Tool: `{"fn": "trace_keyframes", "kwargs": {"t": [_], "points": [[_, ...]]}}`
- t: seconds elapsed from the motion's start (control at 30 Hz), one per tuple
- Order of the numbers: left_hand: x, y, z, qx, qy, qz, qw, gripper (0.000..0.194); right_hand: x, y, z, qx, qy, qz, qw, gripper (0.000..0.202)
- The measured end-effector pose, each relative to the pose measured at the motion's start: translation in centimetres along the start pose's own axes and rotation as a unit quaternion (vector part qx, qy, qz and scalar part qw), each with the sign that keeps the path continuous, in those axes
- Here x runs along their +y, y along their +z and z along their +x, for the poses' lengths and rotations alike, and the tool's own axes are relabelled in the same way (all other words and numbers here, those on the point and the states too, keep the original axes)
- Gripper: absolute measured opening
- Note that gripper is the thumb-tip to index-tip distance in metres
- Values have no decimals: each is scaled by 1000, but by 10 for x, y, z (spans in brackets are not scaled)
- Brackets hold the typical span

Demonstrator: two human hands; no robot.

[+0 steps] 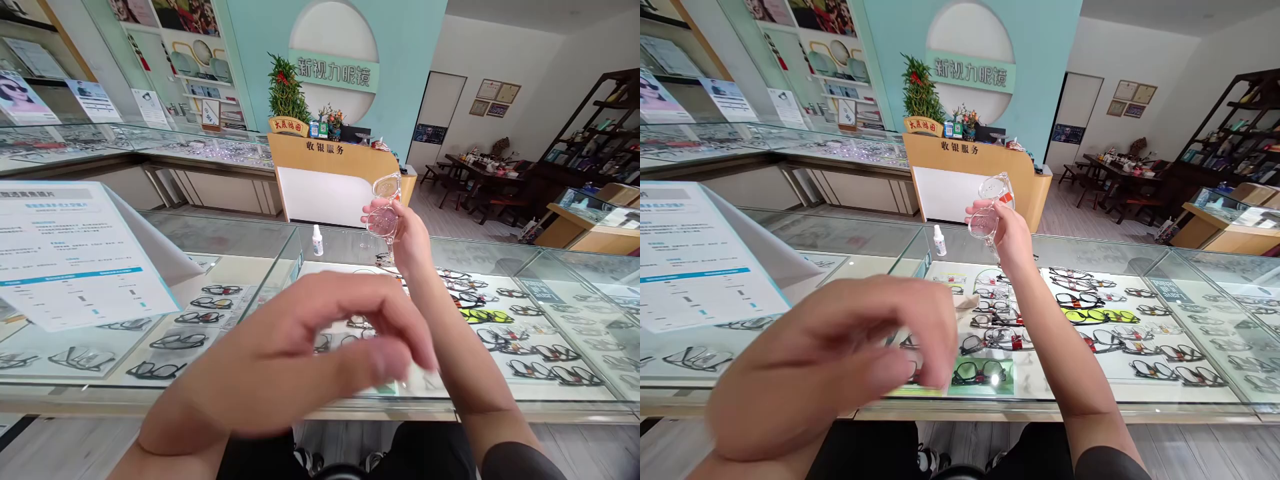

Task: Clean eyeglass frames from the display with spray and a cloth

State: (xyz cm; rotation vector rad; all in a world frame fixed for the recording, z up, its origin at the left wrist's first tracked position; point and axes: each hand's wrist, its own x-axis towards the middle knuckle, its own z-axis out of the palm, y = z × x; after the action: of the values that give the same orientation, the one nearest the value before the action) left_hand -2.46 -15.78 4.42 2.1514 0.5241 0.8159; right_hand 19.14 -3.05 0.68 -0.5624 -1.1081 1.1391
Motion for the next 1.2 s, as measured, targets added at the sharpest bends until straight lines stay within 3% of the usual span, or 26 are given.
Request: {"fn": "trace_keyframes", "kwargs": {"t": [0.07, 0.13, 0.27, 0.37, 0.5, 0.73, 0.87, 1.03, 1.13, 1.2], "points": [[0, -10, 19, -45, -52, 96, 993, 29, -4, -1, -2, -5, -5, -10, 1000, 30], [-19, -15, 40, -67, -107, 227, 966, 29, -7, -2, -3, -4, -11, -15, 1000, 30], [-89, -10, 78, -159, -285, 421, 846, 15, -10, -4, -2, -4, -12, -12, 1000, 31], [-135, 6, 95, -210, -317, 429, 819, 24, -9, -3, -1, -2, -8, -17, 1000, 32], [-174, 27, 104, -249, -324, 433, 803, 35, -7, -4, -1, -10, -14, -15, 1000, 32], [-202, 39, 99, -252, -304, 414, 820, 26, -9, -2, -2, -19, -4, -10, 1000, 31], [-205, 33, 98, -217, -295, 360, 858, 19, -10, -3, -1, -20, -3, -2, 1000, 30], [-207, -10, 104, -154, -309, 186, 920, 12, -11, -4, -1, -18, -2, -2, 1000, 31], [-208, -41, 105, -50, -326, 53, 943, 16, -11, -3, -2, -18, 1, -16, 1000, 33], [-208, -57, 103, 28, -331, -30, 943, 22, -12, -2, -3, -21, 4, -20, 1000, 33]]}}
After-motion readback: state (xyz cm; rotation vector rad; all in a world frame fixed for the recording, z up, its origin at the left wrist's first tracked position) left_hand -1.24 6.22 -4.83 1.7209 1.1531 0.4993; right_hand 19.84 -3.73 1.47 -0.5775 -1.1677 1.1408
